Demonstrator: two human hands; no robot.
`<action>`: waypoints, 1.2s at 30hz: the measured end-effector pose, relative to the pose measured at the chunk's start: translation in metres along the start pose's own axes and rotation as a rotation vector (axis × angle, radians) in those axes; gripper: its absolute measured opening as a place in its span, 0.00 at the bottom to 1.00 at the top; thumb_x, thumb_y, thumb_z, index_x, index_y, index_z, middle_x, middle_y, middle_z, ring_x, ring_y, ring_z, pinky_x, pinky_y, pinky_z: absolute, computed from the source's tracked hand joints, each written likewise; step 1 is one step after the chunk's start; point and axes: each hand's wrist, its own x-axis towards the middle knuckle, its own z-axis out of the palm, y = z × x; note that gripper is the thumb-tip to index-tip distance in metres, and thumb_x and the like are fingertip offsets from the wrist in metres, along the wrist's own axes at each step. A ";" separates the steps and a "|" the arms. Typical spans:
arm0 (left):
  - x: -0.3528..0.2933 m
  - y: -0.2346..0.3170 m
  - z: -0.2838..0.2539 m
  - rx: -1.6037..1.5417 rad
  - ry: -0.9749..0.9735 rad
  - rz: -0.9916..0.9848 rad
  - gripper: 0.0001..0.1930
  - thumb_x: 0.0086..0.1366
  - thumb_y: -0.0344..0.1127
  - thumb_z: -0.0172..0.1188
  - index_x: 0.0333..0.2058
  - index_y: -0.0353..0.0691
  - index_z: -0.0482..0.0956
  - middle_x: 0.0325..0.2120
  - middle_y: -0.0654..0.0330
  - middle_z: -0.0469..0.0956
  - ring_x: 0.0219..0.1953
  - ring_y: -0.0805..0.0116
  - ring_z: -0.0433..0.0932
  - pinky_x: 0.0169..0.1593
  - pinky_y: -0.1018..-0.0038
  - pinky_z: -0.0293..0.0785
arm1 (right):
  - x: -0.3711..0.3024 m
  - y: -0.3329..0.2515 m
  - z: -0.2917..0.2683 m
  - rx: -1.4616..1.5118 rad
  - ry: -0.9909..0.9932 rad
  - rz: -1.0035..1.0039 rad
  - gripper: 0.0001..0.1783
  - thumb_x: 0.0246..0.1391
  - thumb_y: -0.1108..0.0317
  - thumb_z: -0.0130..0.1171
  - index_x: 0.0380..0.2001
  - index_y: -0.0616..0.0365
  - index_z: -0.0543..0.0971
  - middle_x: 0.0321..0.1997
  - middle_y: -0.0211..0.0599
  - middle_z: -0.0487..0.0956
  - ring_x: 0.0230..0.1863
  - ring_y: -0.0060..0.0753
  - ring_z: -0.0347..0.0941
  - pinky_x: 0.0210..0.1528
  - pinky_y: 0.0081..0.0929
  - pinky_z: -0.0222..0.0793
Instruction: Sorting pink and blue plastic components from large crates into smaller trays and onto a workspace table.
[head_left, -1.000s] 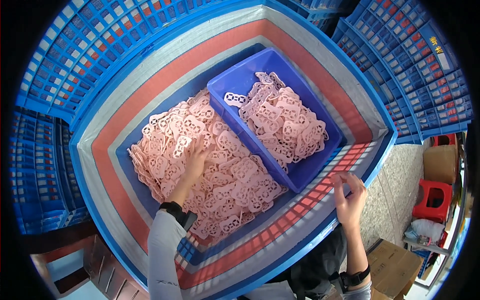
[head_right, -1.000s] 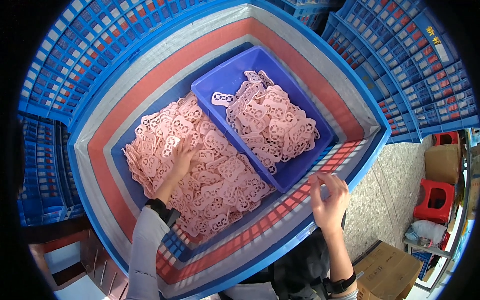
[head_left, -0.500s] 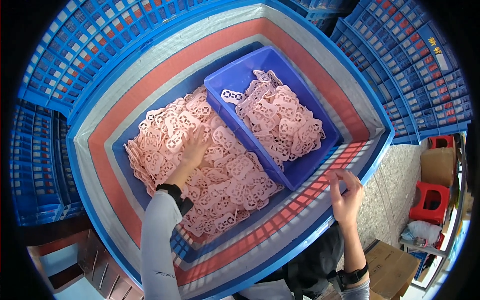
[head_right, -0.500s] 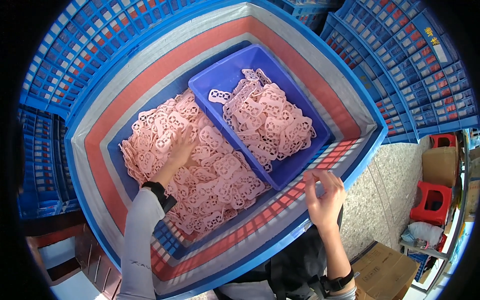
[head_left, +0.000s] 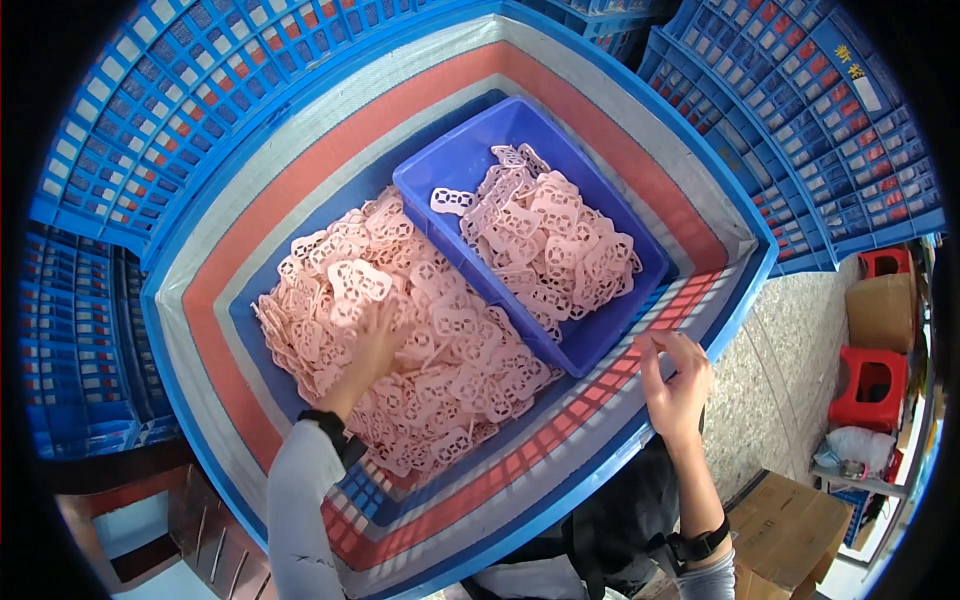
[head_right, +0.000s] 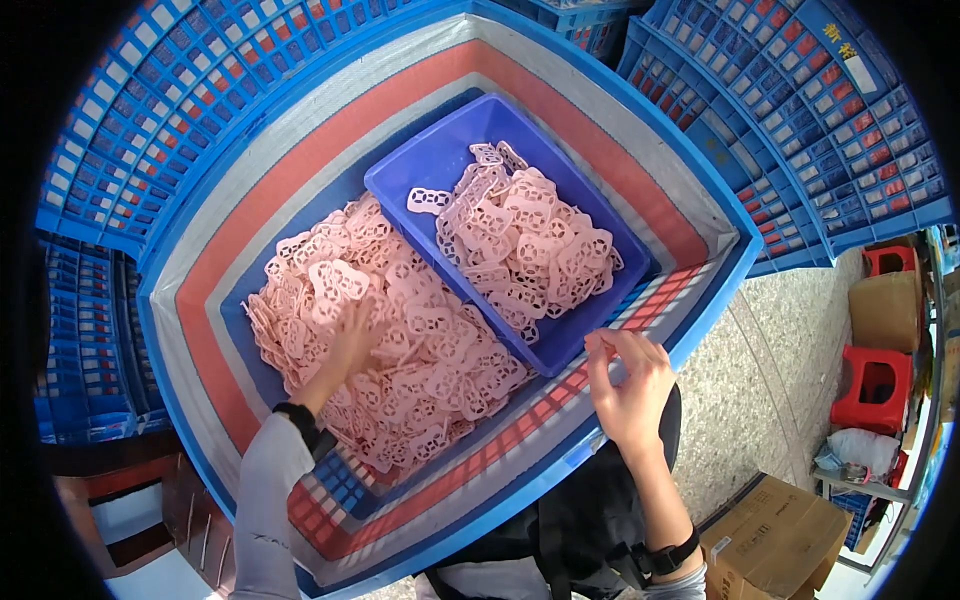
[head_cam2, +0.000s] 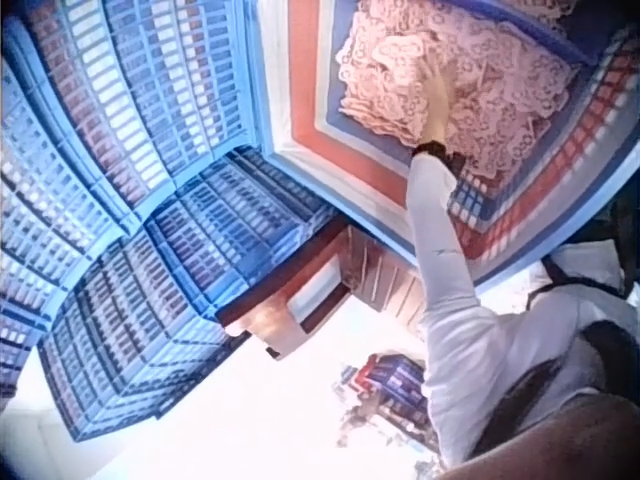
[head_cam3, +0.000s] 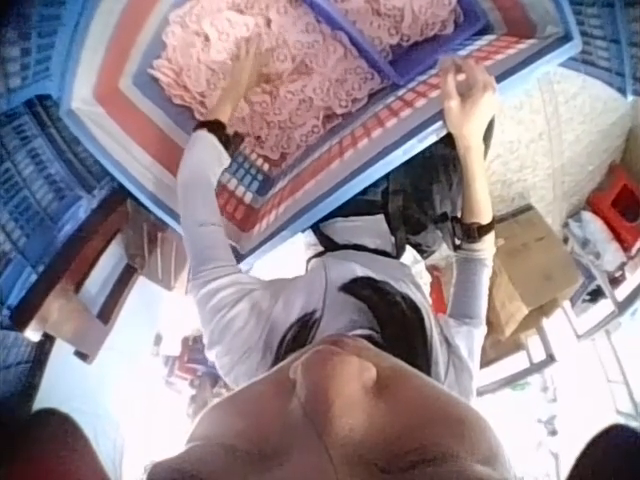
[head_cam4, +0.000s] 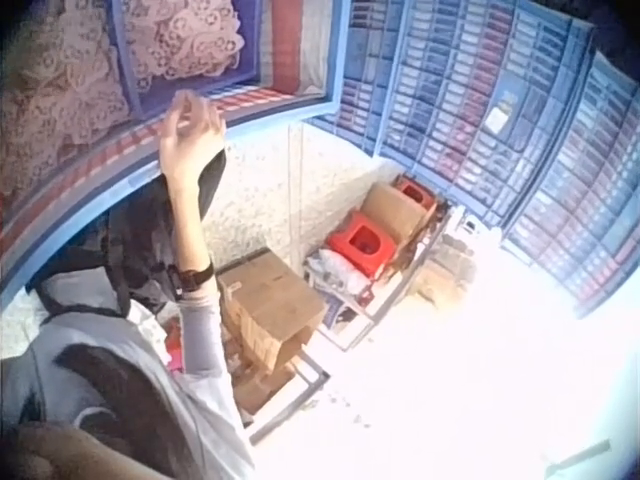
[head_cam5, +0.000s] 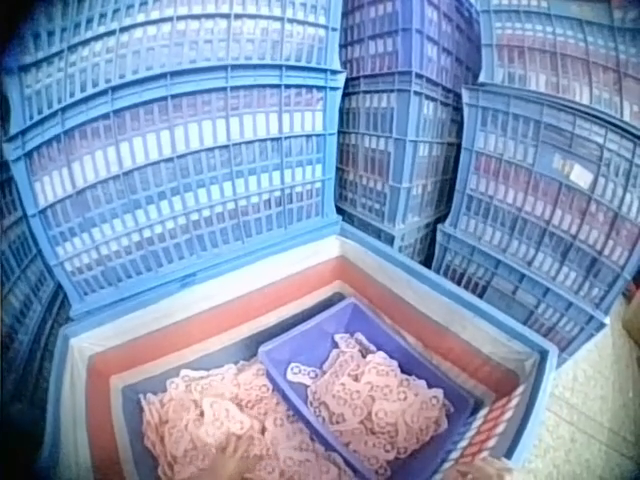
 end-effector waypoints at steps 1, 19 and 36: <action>-0.013 -0.006 0.007 -0.016 0.010 0.067 0.36 0.41 0.31 0.68 0.53 0.54 0.69 0.61 0.45 0.47 0.62 0.37 0.48 0.58 0.51 0.60 | 0.001 -0.001 -0.002 0.009 0.006 0.001 0.03 0.44 0.71 0.59 0.26 0.57 0.78 0.22 0.34 0.77 0.25 0.36 0.73 0.32 0.30 0.63; 0.019 0.035 -0.168 -0.324 0.435 0.036 0.30 0.47 0.31 0.68 0.52 0.45 0.72 0.56 0.59 0.68 0.46 0.57 0.75 0.53 0.60 0.70 | -0.001 0.003 -0.002 0.068 0.041 -0.036 0.03 0.43 0.73 0.58 0.25 0.56 0.78 0.22 0.31 0.78 0.24 0.33 0.74 0.31 0.28 0.63; 0.060 -0.016 -0.051 -0.839 0.657 -0.295 0.22 0.54 0.43 0.64 0.44 0.34 0.75 0.43 0.51 0.75 0.45 0.56 0.74 0.46 0.68 0.71 | 0.003 -0.006 0.004 0.107 0.035 -0.006 0.04 0.44 0.72 0.57 0.26 0.56 0.78 0.24 0.31 0.79 0.26 0.35 0.75 0.32 0.29 0.65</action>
